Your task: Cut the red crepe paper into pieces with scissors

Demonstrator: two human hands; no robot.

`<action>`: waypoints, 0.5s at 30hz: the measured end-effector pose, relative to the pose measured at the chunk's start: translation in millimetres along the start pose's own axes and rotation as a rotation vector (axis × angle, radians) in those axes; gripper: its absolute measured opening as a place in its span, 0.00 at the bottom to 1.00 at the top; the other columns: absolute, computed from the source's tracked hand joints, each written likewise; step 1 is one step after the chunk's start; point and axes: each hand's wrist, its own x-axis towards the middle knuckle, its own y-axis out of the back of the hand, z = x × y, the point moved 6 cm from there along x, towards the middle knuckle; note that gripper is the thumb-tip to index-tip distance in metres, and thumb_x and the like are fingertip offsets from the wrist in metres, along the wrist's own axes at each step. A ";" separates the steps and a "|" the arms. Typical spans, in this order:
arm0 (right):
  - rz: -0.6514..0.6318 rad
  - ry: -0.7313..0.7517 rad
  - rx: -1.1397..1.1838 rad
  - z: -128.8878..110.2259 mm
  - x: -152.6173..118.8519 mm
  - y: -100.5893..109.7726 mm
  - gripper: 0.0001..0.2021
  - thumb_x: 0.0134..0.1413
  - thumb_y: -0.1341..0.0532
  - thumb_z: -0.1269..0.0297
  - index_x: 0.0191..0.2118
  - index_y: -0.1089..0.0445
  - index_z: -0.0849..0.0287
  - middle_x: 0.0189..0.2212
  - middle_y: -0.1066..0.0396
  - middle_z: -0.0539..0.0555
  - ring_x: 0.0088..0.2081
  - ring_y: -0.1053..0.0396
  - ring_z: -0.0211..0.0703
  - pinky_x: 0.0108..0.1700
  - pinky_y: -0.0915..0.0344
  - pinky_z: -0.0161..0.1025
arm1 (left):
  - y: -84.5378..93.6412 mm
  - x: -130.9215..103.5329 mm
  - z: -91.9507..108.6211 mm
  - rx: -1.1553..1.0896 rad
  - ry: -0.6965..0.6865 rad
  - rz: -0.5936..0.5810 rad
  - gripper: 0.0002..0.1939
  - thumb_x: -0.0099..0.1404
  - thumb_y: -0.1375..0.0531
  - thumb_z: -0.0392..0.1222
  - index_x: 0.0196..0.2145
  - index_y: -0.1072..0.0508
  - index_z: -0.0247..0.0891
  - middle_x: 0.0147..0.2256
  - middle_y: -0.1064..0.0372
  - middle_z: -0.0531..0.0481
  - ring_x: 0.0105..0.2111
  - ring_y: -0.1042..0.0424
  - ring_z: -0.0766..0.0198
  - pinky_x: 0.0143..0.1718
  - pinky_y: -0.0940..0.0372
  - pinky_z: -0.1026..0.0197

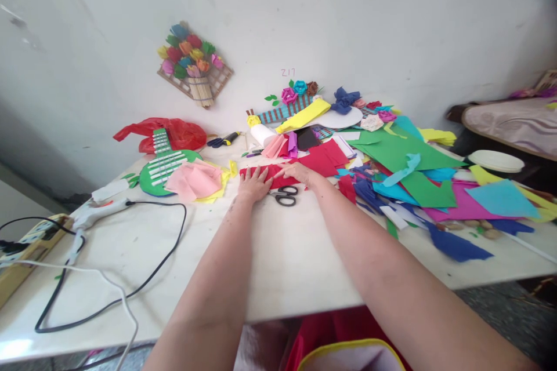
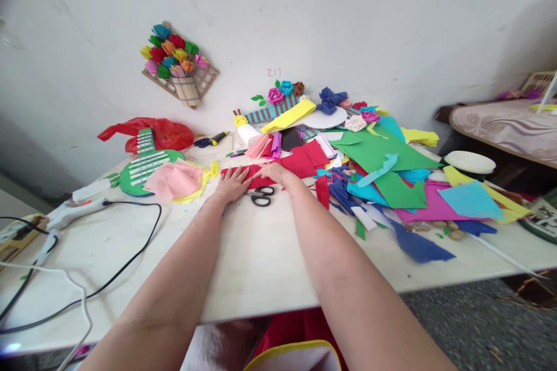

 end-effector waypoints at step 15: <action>-0.242 -0.296 -0.339 -14.4 3.4 -34.9 0.29 0.62 0.65 0.52 0.66 0.61 0.57 0.66 0.69 0.49 0.66 0.73 0.40 0.63 0.72 0.50 | 2.0 -2.0 2.2 -0.001 0.019 0.007 0.32 0.66 0.63 0.53 0.65 0.57 0.42 0.65 0.66 0.53 0.64 0.68 0.50 0.61 0.65 0.45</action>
